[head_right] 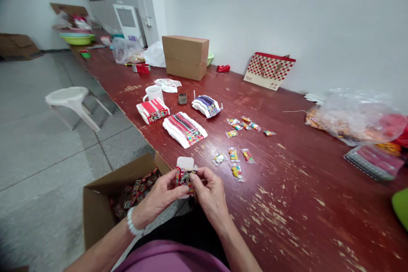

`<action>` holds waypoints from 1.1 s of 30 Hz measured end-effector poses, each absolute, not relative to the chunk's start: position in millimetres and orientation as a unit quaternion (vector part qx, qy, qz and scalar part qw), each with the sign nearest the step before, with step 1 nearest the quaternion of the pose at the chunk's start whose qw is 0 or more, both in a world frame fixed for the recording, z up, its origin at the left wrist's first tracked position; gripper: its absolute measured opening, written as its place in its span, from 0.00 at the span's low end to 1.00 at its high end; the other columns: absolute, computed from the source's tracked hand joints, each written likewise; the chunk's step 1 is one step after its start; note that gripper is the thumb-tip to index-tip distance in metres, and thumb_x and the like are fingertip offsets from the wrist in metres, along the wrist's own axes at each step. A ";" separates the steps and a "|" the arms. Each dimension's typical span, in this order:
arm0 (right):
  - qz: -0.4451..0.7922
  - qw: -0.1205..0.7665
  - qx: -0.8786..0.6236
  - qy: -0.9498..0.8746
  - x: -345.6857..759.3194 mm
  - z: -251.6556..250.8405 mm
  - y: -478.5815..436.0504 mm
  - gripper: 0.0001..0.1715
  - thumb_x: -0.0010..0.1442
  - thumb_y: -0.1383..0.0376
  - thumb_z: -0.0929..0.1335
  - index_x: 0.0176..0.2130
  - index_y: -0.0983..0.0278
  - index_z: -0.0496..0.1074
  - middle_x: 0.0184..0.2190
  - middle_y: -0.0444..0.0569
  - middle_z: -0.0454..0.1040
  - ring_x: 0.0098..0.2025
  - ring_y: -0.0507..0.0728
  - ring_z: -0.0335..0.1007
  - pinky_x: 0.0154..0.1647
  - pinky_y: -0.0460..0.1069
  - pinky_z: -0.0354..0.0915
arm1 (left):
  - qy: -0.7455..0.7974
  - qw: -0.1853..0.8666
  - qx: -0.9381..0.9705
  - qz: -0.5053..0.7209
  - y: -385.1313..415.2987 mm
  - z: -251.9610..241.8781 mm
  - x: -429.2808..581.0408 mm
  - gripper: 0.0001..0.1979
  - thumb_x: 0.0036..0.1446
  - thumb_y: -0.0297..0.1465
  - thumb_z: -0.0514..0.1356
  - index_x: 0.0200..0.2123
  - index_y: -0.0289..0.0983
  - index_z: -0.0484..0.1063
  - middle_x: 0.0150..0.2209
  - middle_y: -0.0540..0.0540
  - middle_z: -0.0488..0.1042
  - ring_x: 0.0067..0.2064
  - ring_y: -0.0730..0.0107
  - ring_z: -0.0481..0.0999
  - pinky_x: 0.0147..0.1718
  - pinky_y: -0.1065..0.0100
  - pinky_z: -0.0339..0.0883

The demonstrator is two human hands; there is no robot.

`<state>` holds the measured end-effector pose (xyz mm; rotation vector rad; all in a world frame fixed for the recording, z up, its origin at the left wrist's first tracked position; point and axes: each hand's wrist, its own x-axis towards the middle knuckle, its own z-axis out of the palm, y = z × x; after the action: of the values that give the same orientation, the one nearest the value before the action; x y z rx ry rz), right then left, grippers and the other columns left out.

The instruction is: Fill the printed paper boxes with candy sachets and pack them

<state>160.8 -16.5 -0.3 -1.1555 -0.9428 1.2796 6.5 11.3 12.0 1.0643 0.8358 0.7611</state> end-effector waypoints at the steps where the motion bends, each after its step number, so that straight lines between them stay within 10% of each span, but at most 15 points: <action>1: 0.536 0.562 -0.492 -0.394 161.5 -0.5 -16.1 0.18 0.55 0.52 0.73 0.39 0.63 0.74 0.29 0.45 0.77 0.27 0.53 0.71 0.29 0.47 0.68 | 0.389 0.700 0.476 0.362 10.6 12.6 5.5 0.22 0.50 0.36 0.69 0.46 0.35 0.70 0.41 0.44 0.77 0.40 0.66 0.77 0.38 0.68 0.71; 8: 0.507 0.601 -0.496 -0.369 156.3 -8.1 -16.2 0.27 0.54 0.53 0.74 0.50 0.58 0.68 0.30 0.43 0.75 0.28 0.53 0.71 0.30 0.47 0.68 | 0.412 0.642 0.506 0.402 3.6 11.2 1.7 0.33 0.55 0.35 0.66 0.62 0.44 0.57 0.40 0.47 0.75 0.34 0.70 0.77 0.32 0.71 0.69; 16: 0.560 0.559 -0.486 -0.370 163.9 5.0 -15.3 0.20 0.54 0.49 0.74 0.31 0.63 0.72 0.27 0.45 0.74 0.28 0.53 0.69 0.30 0.48 0.67 | 0.398 0.665 0.511 0.373 11.8 13.9 1.3 0.13 0.58 0.38 0.63 0.43 0.36 0.72 0.36 0.47 0.75 0.36 0.70 0.73 0.37 0.70 0.68; 22: 0.589 0.545 -0.462 -0.377 172.2 16.5 -14.3 0.21 0.47 0.58 0.79 0.39 0.62 0.75 0.27 0.42 0.73 0.29 0.51 0.68 0.32 0.46 0.65 | 0.406 0.622 0.564 0.362 11.4 17.5 0.1 0.09 0.57 0.36 0.64 0.36 0.36 0.73 0.35 0.48 0.75 0.36 0.70 0.72 0.38 0.71 0.66; 33: 0.365 0.472 -0.503 -0.625 174.2 10.8 -26.4 0.09 0.63 0.60 0.69 0.37 0.60 0.78 0.31 0.47 0.73 0.32 0.54 0.71 0.35 0.48 0.65 | 0.348 0.845 0.303 0.270 -0.4 11.1 8.6 0.26 0.62 0.50 0.54 0.55 0.39 0.65 0.31 0.47 0.75 0.23 0.68 0.75 0.21 0.68 0.69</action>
<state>174.2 -26.4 10.8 -1.2313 -1.5299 0.8937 8.6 -0.4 11.1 0.6385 0.7341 0.5689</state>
